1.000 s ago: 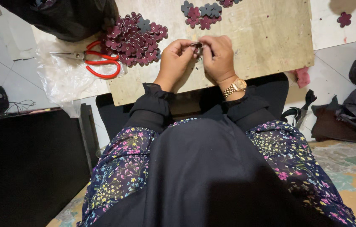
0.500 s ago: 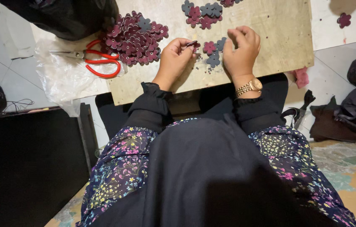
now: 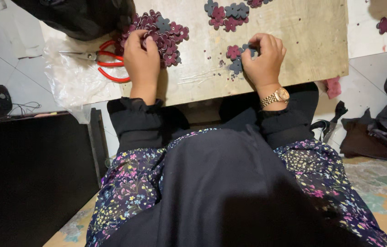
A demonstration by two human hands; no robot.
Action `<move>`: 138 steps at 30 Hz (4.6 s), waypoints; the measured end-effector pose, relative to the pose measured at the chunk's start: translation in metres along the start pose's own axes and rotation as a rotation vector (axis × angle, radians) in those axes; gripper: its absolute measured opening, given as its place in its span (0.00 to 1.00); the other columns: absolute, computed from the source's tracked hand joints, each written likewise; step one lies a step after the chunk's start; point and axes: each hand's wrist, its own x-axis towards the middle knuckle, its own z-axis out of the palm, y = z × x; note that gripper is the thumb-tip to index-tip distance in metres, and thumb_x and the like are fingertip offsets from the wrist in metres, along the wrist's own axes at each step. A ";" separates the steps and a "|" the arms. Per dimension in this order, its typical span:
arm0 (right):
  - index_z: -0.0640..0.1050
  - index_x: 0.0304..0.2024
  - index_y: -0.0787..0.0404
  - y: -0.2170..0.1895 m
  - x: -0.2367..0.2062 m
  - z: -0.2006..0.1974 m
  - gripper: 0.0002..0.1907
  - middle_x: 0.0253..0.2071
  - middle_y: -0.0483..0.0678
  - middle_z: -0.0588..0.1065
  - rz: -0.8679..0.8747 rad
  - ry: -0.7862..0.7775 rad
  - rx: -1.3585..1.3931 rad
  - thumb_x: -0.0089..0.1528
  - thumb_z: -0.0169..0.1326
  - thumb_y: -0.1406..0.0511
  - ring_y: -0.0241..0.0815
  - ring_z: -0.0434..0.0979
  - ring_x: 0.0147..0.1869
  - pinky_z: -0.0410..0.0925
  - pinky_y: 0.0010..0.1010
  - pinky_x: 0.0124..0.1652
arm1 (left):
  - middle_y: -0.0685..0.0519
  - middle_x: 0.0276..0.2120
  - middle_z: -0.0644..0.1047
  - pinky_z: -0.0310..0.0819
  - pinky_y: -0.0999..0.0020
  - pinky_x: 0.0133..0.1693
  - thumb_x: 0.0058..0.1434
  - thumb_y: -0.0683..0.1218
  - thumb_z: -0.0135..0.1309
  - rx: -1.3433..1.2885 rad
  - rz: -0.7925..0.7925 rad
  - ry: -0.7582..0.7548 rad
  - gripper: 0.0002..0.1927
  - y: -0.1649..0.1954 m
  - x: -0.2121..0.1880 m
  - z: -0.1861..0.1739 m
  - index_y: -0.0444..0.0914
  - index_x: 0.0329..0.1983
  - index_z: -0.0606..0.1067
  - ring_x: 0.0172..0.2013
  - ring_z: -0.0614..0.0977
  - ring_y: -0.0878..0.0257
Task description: The person sits at a low table and repeatedly picks up small flower-shaped pieces in maroon and grey. They align and press the pieces together by hand, then place the assembled units into a growing pile on the table.
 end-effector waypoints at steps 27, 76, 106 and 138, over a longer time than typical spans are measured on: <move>0.78 0.48 0.55 -0.011 -0.005 -0.002 0.16 0.53 0.50 0.71 -0.028 0.155 -0.194 0.57 0.62 0.65 0.56 0.66 0.61 0.57 0.48 0.58 | 0.47 0.40 0.76 0.74 0.57 0.43 0.57 0.44 0.62 -0.251 0.411 -0.483 0.18 0.099 -0.063 0.062 0.39 0.52 0.78 0.41 0.78 0.49; 0.84 0.39 0.51 -0.063 0.008 0.005 0.06 0.44 0.42 0.75 -0.360 0.004 -0.065 0.61 0.68 0.61 0.48 0.69 0.57 0.54 0.47 0.57 | 0.47 0.41 0.74 0.70 0.54 0.50 0.57 0.38 0.58 -0.184 0.278 -0.213 0.09 0.073 -0.057 0.070 0.35 0.41 0.74 0.47 0.74 0.47; 0.81 0.43 0.61 0.003 -0.005 -0.012 0.03 0.43 0.49 0.80 -0.045 0.260 0.153 0.66 0.59 0.71 0.50 0.76 0.50 0.71 0.37 0.50 | 0.54 0.43 0.76 0.61 0.53 0.53 0.58 0.42 0.63 -0.027 0.344 -0.327 0.08 0.091 -0.056 0.124 0.43 0.40 0.76 0.51 0.73 0.51; 0.78 0.43 0.61 -0.025 -0.002 -0.025 0.06 0.45 0.50 0.78 -0.219 0.159 0.151 0.64 0.58 0.74 0.53 0.75 0.52 0.69 0.40 0.53 | 0.50 0.41 0.74 0.63 0.52 0.48 0.53 0.45 0.64 0.075 0.277 -0.312 0.11 0.098 -0.052 0.110 0.42 0.38 0.76 0.49 0.72 0.48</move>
